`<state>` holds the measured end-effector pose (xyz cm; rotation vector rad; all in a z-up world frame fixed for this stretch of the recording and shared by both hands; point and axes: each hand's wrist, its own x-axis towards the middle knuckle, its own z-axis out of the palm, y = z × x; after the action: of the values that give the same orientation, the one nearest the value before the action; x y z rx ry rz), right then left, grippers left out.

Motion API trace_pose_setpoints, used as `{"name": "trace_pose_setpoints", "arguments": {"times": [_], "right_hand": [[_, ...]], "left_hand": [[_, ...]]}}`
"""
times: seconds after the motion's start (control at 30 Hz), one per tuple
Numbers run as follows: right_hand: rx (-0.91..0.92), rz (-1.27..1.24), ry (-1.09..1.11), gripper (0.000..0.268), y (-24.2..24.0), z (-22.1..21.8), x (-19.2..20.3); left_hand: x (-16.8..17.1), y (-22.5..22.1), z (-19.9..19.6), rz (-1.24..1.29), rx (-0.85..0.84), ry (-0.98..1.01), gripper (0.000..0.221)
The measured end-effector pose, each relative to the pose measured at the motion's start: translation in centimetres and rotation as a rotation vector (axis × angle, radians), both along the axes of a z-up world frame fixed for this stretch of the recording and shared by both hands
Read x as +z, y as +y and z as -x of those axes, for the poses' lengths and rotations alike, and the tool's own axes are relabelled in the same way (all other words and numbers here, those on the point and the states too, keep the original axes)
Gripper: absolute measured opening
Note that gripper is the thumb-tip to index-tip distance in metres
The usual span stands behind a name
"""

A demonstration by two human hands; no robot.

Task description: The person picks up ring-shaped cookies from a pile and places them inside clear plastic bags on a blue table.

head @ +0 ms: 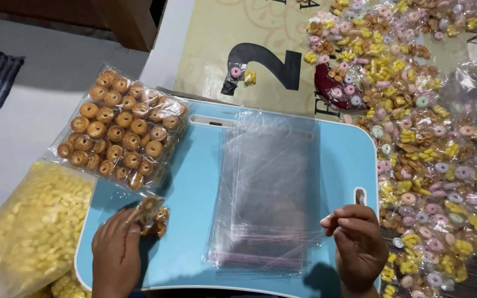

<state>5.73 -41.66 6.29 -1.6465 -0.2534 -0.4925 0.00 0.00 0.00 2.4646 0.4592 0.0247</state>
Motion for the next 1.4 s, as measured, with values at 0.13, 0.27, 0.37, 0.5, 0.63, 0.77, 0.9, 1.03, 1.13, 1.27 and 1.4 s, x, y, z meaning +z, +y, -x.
{"name": "trace_pose_setpoints", "arguments": {"times": [0.13,0.27,0.37,0.5,0.63,0.77,0.9,1.03,1.13,1.27,1.4], "right_hand": [[0.012,-0.012,0.018,0.012,0.1,0.1,-0.1],[0.008,-0.003,0.027,0.012,0.2,0.0,0.0],[0.004,-0.01,0.033,0.012,0.2,0.0,-0.3],[-0.003,-0.003,0.041,0.012,0.2,-0.1,-0.4],[-0.01,0.009,0.064,0.011,-0.4,-0.1,-0.4],[-0.112,0.076,0.063,0.023,-2.5,-1.1,0.7],[-0.583,-0.074,0.12,0.055,-8.8,-1.9,0.7],[-0.765,-0.119,0.048,0.048,-20.2,-1.6,-5.0],[-0.975,-0.217,0.332,0.025,-20.7,-0.8,-5.3],[-0.701,0.105,0.708,0.074,-16.5,-1.9,-4.8],[-0.287,0.308,0.953,0.07,-21.7,0.0,-15.9]], "left_hand": [[-2.6,1.5,0.5,0.068,0.126,-0.142,0.029],[-0.8,1.2,-0.7,0.034,0.229,-0.193,0.03],[-0.7,1.5,-0.8,-0.056,0.276,-0.202,0.027],[-1.9,2.3,-0.6,-0.09,0.289,-0.338,0.008],[-1.5,2.8,-0.5,-0.083,0.388,-0.227,0.008],[-1.9,3.4,-0.3,-0.106,0.333,-0.288,0.01],[-1.1,3.4,-0.6,-0.126,0.308,-0.287,0.031],[1.2,1.7,-1.5,-0.211,0.259,-0.448,0.049],[1.7,-0.8,-2.2,-0.349,0.06,-0.698,0.03],[3.8,-8.9,-5.9,-0.091,-0.376,-0.684,0.026],[2.9,-16.1,-7.0,-0.047,-0.711,-0.485,0.028]]}}
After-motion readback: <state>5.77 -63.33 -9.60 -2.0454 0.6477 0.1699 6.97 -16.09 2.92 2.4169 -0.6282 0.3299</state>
